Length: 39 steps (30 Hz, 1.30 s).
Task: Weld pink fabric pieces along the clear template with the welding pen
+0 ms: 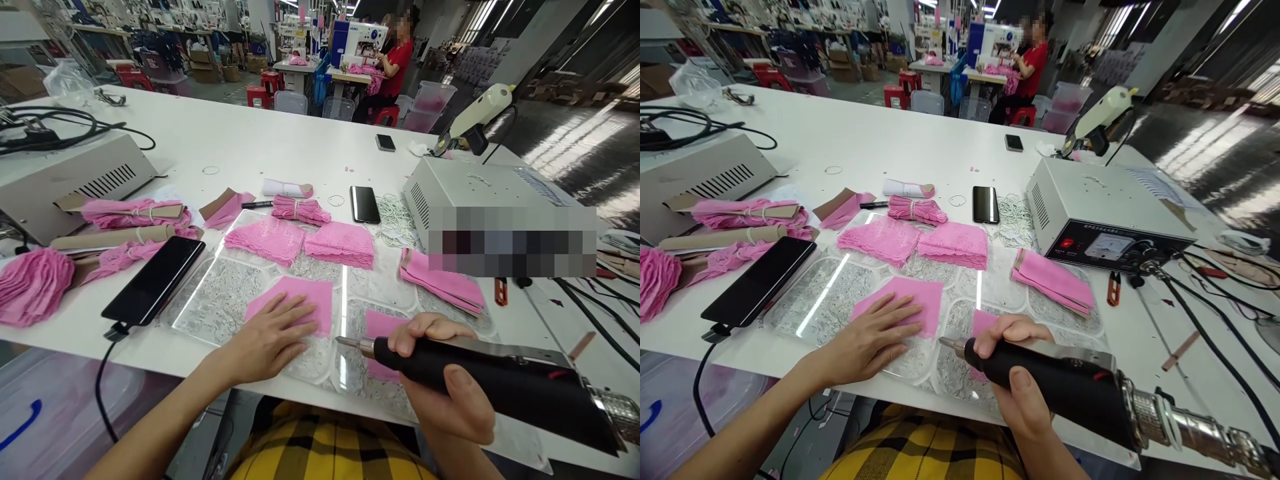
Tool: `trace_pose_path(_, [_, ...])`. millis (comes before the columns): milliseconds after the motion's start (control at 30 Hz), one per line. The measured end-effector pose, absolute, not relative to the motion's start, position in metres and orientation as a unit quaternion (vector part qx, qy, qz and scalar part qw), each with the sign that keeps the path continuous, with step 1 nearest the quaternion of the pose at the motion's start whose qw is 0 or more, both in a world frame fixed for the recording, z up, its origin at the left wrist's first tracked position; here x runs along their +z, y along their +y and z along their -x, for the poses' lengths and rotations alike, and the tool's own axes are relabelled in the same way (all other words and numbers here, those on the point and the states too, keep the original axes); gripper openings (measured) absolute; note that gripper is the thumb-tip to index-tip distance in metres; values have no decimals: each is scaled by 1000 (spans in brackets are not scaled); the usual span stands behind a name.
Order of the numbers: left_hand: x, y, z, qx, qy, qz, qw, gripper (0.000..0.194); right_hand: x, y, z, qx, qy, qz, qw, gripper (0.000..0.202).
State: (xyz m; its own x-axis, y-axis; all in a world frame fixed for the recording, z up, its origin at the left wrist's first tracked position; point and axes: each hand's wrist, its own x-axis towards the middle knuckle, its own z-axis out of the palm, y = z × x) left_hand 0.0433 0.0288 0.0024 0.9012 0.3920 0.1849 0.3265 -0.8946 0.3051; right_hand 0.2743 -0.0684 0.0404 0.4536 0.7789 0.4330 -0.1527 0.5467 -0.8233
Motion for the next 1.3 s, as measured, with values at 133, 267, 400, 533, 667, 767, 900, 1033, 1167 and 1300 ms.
trace_pose_path(133, [-1, 29, -42, 129, 183, -965, 134, 35, 39, -63, -271, 294, -438, 373, 764, 19])
trace_pose_path(267, [-2, 29, -42, 133, 181, -965, 135, 35, 38, -59, -269, 295, -439, 369, 764, 19])
trace_pose_path(400, [-1, 29, -41, 132, 180, -965, 135, 35, 37, -57, -268, 302, -438, 365, 764, 19])
trace_pose_path(533, [-1, 28, -41, 138, 180, -964, 136, 34, 37, -57, -267, 306, -439, 363, 763, 20])
trace_pose_path(667, [-3, 28, -42, 140, 181, -965, 130, 36, 38, -57, -266, 311, -440, 361, 761, 20])
trace_pose_path(767, [-4, 28, -43, 133, 183, -966, 122, 41, 37, -57, -267, 312, -441, 362, 760, 19])
trace_pose_path(900, [-4, 28, -44, 124, 186, -968, 115, 38, 36, -60, -270, 320, -443, 366, 753, 19])
trace_pose_path(1033, [-2, 27, -44, 129, 188, -967, 116, 36, 37, -62, -273, 324, -437, 374, 751, 19])
trace_pose_path(1167, [-3, 27, -44, 141, 187, -965, 120, 34, 37, -62, -273, 321, -432, 375, 755, 19])
trace_pose_path(1300, [-5, 27, -43, 152, 184, -964, 119, 33, 37, -61, -270, 331, -430, 369, 755, 20])
